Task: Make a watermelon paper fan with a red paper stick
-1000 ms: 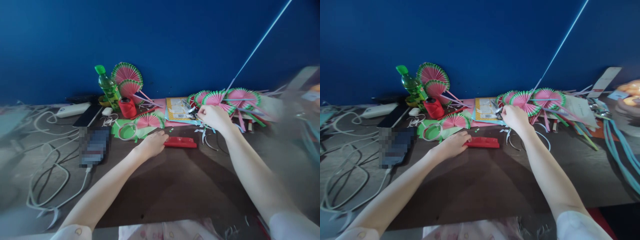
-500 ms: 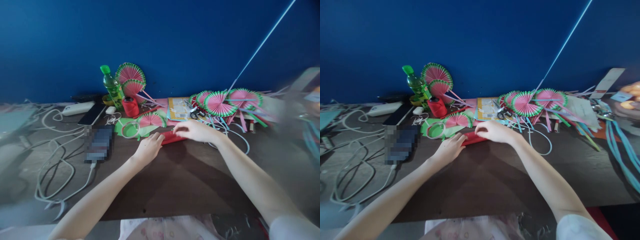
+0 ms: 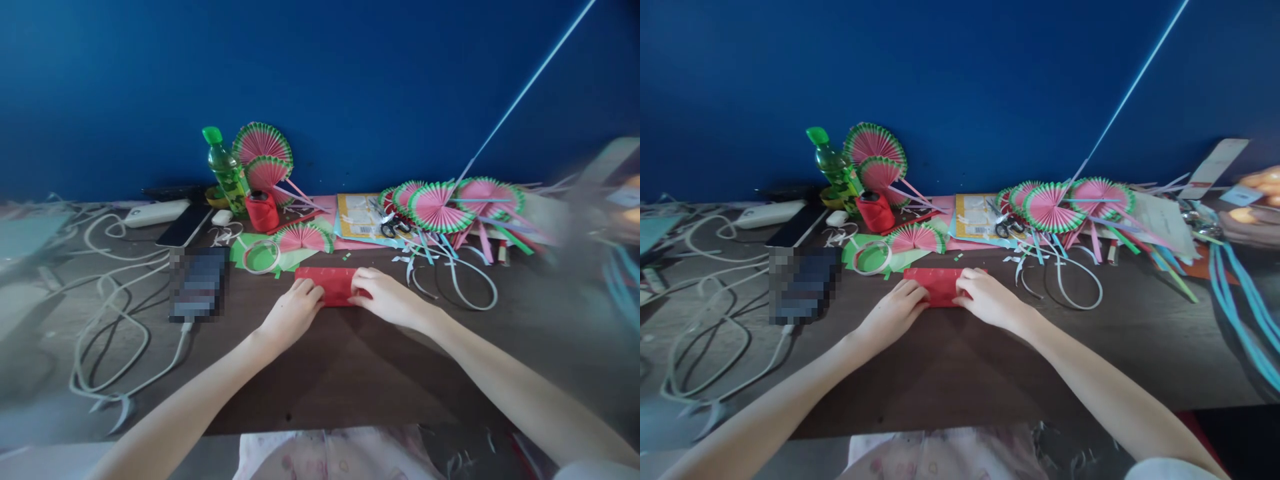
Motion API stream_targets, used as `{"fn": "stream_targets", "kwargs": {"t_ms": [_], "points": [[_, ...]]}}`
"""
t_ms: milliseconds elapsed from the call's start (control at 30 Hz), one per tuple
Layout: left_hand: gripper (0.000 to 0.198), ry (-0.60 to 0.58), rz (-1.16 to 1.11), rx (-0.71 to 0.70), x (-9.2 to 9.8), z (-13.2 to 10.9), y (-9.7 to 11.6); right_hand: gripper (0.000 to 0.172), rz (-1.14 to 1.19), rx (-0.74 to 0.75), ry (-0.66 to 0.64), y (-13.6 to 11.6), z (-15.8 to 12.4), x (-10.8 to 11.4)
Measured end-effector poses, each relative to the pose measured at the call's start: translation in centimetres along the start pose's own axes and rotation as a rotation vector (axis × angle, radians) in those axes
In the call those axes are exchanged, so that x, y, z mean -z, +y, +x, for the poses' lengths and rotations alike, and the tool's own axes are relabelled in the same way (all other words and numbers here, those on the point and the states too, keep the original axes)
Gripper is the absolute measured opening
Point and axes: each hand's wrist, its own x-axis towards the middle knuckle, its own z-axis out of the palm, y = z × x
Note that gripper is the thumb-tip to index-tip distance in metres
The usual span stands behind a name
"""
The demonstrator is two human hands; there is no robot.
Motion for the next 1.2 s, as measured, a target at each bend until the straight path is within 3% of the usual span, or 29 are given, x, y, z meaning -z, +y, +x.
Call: {"fn": "stream_targets", "kwargs": {"t_ms": [133, 300, 400, 567, 700, 833, 1000, 1100, 1200], "points": [[0.005, 0.018, -0.091, -0.050, -0.3, -0.5, -0.2, 0.010, 0.069, 0.009, 0.050, 0.2, -1.2, -0.7], [0.016, 0.004, -0.067, -0.062, -0.1, -1.0, -0.3, 0.007, 0.102, -0.002, 0.109, 0.3, -2.3, -1.4], [0.012, -0.006, -0.102, -0.073, 0.0, -1.3, -0.2, 0.002, 0.110, -0.005, 0.131, 0.1, -2.7, -1.6], [0.005, -0.004, -0.226, -0.083, -0.2, -1.8, -0.5, 0.007, 0.123, -0.010, 0.101, -0.3, -3.4, -1.7], [0.004, 0.021, -0.199, -0.102, -0.5, -2.1, -0.5, 0.009, 0.125, -0.011, 0.109, -0.3, -3.6, -1.9], [0.005, 0.022, 0.002, -0.111, -0.4, -1.5, -0.3, 0.004, 0.041, 0.067, 0.136, -0.1, -2.8, -2.1], [0.014, 0.086, 0.230, -0.059, -0.5, 0.6, -0.6, 0.013, -0.148, 0.075, 0.184, 0.7, -0.6, -2.0], [0.013, 0.158, 0.199, -0.005, -1.2, 1.2, -1.0, 0.014, -0.136, 0.018, 0.202, 1.2, 0.3, -1.9], [0.017, 0.245, 0.085, 0.070, -1.8, 1.2, -1.2, 0.007, 0.055, -0.012, 0.190, 1.5, 0.6, -1.7]]}}
